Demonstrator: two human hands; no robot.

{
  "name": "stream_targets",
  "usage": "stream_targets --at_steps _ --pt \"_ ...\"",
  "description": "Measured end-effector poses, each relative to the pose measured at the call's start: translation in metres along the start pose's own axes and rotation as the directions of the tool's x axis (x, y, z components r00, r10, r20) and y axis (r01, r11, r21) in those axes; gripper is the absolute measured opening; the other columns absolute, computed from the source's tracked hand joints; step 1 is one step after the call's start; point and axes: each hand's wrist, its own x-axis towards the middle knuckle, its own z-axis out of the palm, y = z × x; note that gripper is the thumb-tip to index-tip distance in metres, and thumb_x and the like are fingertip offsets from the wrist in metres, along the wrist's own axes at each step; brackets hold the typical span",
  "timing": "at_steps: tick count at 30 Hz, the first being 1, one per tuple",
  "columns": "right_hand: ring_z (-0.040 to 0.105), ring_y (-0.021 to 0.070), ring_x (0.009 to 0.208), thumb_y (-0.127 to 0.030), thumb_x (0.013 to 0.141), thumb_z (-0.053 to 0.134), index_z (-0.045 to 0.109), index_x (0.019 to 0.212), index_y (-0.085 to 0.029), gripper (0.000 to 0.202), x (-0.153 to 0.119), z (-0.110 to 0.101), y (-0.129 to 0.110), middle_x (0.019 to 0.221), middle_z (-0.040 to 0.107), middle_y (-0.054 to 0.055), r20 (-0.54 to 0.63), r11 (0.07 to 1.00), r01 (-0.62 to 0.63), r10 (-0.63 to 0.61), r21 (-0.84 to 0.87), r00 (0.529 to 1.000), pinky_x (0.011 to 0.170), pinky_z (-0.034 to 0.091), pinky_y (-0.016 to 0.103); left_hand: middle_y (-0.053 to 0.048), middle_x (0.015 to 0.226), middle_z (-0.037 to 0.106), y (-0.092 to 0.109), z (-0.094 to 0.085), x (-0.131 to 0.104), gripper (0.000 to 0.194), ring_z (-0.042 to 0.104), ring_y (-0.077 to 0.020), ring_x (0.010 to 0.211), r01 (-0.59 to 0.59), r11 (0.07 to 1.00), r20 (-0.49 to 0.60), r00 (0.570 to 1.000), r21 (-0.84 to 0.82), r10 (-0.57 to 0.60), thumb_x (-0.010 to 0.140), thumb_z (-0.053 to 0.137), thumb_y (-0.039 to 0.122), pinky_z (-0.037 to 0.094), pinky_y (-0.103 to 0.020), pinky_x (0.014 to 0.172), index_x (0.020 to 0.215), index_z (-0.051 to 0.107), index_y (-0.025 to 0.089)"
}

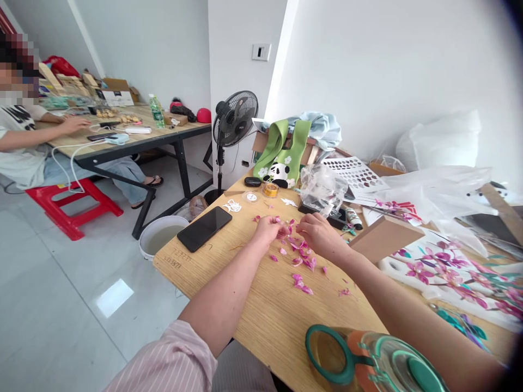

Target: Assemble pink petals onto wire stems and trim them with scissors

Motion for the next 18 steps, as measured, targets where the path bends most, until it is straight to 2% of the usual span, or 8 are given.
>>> stream_targets --at_steps 5,10,12,14,16,18 --pt "0.054 0.0277 0.090 -0.018 0.082 0.051 0.069 0.077 -0.018 0.019 -0.010 -0.006 0.006 0.083 0.067 0.012 -0.025 0.990 -0.137 0.138 0.047 0.990 0.080 0.041 0.039 0.000 0.052 0.061 -0.002 0.001 0.001 0.016 0.059 -0.0100 0.048 -0.028 0.999 0.004 1.000 0.034 0.028 0.080 0.055 0.010 0.042 -0.018 0.046 0.065 0.050 0.015" --pt "0.060 0.0182 0.063 -0.033 0.081 0.054 0.069 0.082 -0.018 0.022 -0.024 -0.011 0.013 0.072 0.070 0.005 0.040 0.919 -0.316 0.316 0.237 0.948 0.058 0.045 0.029 0.000 0.056 0.062 -0.008 0.004 0.003 0.010 0.059 -0.0104 0.051 -0.092 0.990 0.019 0.996 0.110 0.090 0.079 0.057 0.011 0.042 -0.018 0.045 0.070 0.053 0.014" --pt "0.061 0.0175 0.065 -0.042 0.077 0.059 0.069 0.083 -0.017 0.028 -0.029 -0.015 0.012 0.075 0.071 0.005 0.093 0.815 -0.377 0.376 0.439 0.922 0.059 0.046 0.029 -0.001 0.061 0.064 -0.010 0.003 0.005 0.004 0.059 -0.0100 0.053 -0.131 0.979 0.024 0.991 0.157 0.128 0.077 0.061 0.013 0.044 -0.019 0.049 0.076 0.057 0.013" --pt "0.060 0.0177 0.070 -0.047 0.069 0.068 0.070 0.084 -0.016 0.035 -0.035 -0.021 0.009 0.078 0.071 0.006 0.149 0.646 -0.414 0.424 0.641 0.893 0.063 0.045 0.029 -0.002 0.068 0.066 -0.013 0.002 0.007 0.012 0.059 -0.0104 0.058 -0.177 0.961 0.022 0.984 0.210 0.176 0.074 0.065 0.015 0.047 -0.021 0.056 0.085 0.060 0.013" --pt "0.058 0.0163 0.068 -0.048 0.062 0.074 0.071 0.085 -0.016 0.040 -0.041 -0.029 0.004 0.077 0.069 0.005 0.184 0.515 -0.421 0.447 0.747 0.875 0.063 0.043 0.029 -0.004 0.075 0.067 -0.015 0.000 0.009 0.022 0.061 -0.0121 0.066 -0.222 0.937 0.020 0.974 0.268 0.225 0.071 0.069 0.015 0.050 -0.024 0.066 0.092 0.062 0.013" --pt "0.055 0.0148 0.066 -0.047 0.058 0.078 0.072 0.086 -0.016 0.042 -0.046 -0.038 -0.001 0.075 0.068 0.004 0.202 0.440 -0.419 0.459 0.794 0.865 0.062 0.041 0.028 -0.007 0.084 0.068 -0.016 -0.001 0.009 0.029 0.062 -0.0151 0.076 -0.254 0.914 0.027 0.966 0.317 0.259 0.068 0.071 0.016 0.050 -0.029 0.077 0.095 0.063 0.013"
